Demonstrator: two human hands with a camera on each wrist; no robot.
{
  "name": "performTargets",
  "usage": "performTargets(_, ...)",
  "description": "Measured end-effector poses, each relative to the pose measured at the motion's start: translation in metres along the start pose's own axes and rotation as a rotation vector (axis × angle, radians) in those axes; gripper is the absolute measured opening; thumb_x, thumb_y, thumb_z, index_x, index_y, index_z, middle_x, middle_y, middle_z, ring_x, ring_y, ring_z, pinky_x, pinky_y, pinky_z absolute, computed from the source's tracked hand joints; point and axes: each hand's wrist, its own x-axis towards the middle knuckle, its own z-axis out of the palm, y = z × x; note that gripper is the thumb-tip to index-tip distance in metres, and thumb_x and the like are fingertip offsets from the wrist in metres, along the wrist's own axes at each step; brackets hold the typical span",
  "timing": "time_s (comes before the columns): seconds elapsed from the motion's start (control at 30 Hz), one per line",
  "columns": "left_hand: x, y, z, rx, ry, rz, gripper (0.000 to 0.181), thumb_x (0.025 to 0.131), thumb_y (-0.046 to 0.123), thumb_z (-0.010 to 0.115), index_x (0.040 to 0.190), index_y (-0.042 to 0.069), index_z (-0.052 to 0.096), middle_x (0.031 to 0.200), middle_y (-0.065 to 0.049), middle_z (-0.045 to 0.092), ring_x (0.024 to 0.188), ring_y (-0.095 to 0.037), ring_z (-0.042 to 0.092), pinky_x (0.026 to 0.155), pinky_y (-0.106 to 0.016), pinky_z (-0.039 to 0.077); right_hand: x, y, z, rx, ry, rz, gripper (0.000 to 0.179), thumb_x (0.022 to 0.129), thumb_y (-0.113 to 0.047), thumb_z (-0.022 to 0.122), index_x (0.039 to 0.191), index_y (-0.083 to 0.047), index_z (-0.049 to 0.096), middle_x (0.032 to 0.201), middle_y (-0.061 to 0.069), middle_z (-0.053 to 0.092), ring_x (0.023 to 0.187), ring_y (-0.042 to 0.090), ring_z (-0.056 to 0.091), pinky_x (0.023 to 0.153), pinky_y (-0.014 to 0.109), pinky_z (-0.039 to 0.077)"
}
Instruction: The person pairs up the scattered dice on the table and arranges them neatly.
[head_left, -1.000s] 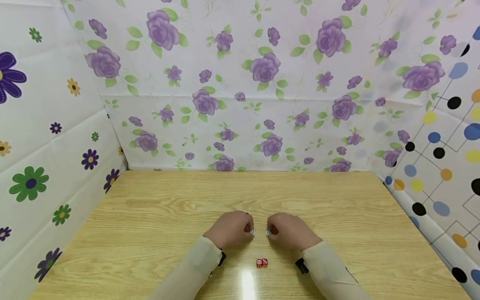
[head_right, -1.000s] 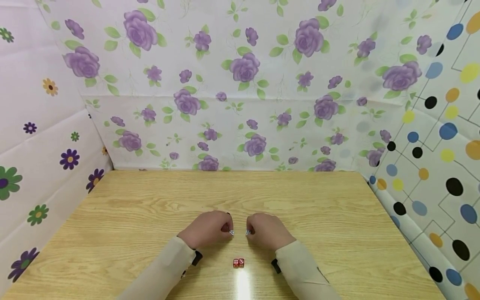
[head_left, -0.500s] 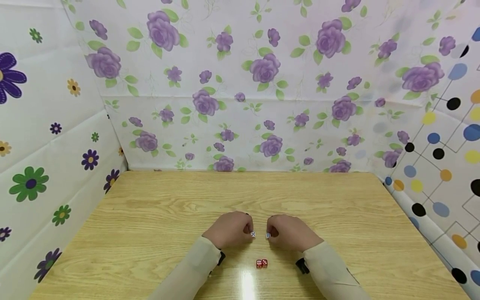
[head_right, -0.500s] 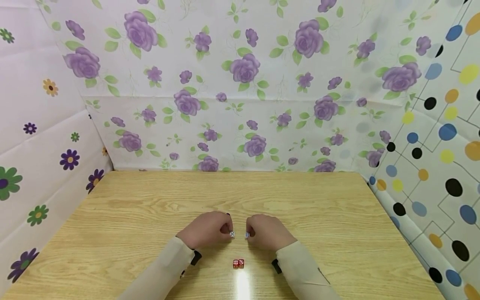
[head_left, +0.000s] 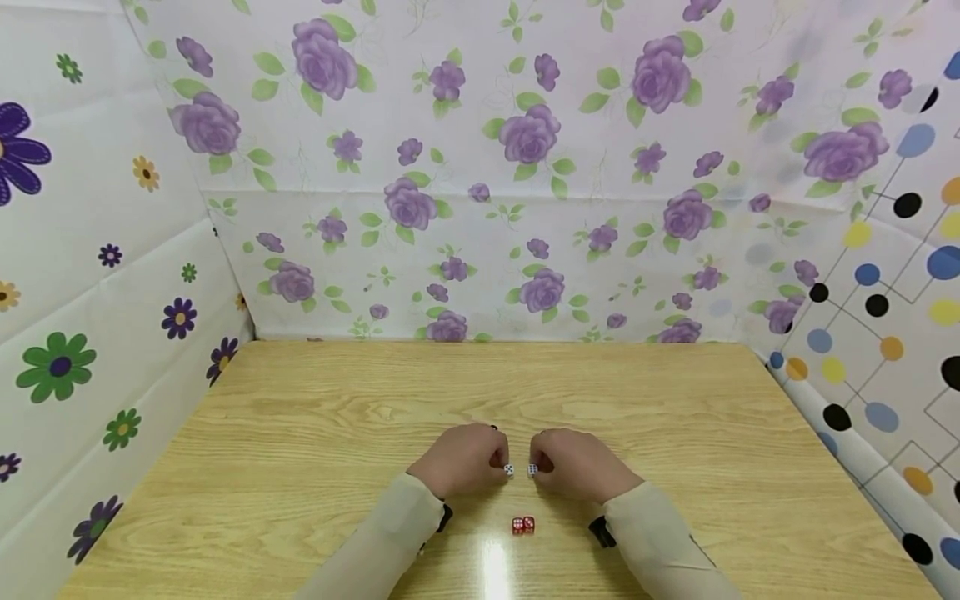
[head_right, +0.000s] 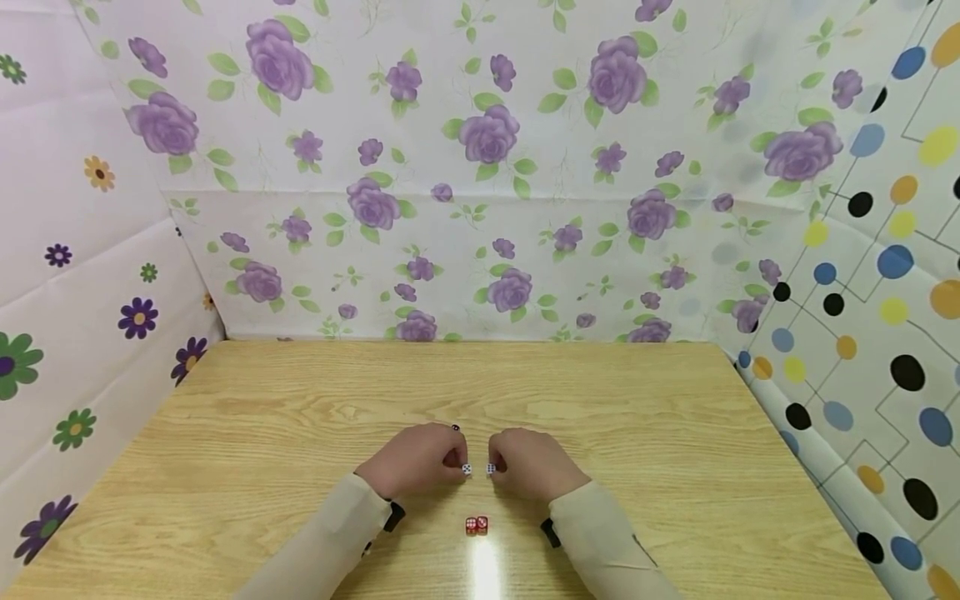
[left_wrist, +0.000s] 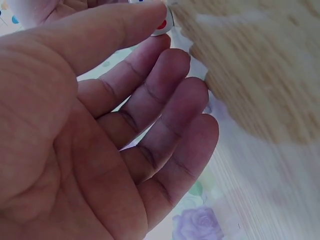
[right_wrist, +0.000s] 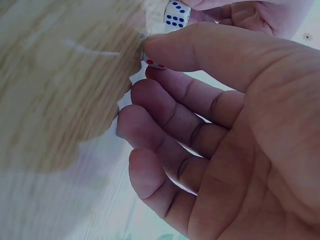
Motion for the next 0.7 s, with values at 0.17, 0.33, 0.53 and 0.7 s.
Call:
performTargets(0.17, 0.0011, 0.0004, 0.0021, 0.005, 0.008, 0.007, 0.013, 0.082, 0.029, 0.074, 0.077, 0.024, 0.062, 0.071, 0.016, 0.053, 0.064, -0.004, 0.05, 0.062, -0.023, 0.043, 0.0005, -0.0036, 0.0002, 0.001, 0.006, -0.006, 0.008, 0.085, -0.021, 0.07, 0.082, -0.022, 0.063, 0.072, -0.013, 0.053, 0.061, 0.005, 0.044, 0.057, 0.025, 0.039)
performTargets(0.33, 0.002, 0.0021, 0.0034, 0.016, 0.021, 0.027, 0.011, 0.082, 0.027, 0.074, 0.079, 0.023, 0.064, 0.071, 0.015, 0.054, 0.064, -0.003, 0.05, 0.061, -0.022, 0.043, 0.0022, -0.005, 0.0015, 0.005, 0.024, -0.029, 0.006, 0.085, -0.019, 0.07, 0.083, -0.019, 0.064, 0.074, -0.011, 0.055, 0.063, 0.005, 0.046, 0.059, 0.024, 0.04)
performTargets(0.53, 0.0027, 0.0011, 0.0052, 0.011, 0.016, 0.029, 0.01, 0.083, 0.027, 0.073, 0.089, 0.021, 0.068, 0.079, 0.014, 0.059, 0.069, -0.002, 0.052, 0.065, -0.022, 0.045, 0.0018, -0.0045, 0.0018, 0.024, 0.017, -0.017, 0.006, 0.084, -0.02, 0.071, 0.087, -0.019, 0.065, 0.076, -0.012, 0.056, 0.065, 0.003, 0.048, 0.06, 0.024, 0.042)
performTargets(0.7, 0.0033, -0.001, 0.0058, 0.005, 0.022, 0.026, 0.014, 0.082, 0.029, 0.074, 0.091, 0.02, 0.069, 0.083, 0.013, 0.062, 0.071, -0.001, 0.053, 0.067, -0.023, 0.047, 0.0001, -0.0037, -0.0004, 0.021, -0.001, 0.014, 0.009, 0.084, -0.022, 0.072, 0.089, -0.019, 0.065, 0.077, -0.013, 0.057, 0.066, 0.002, 0.05, 0.061, 0.025, 0.044)
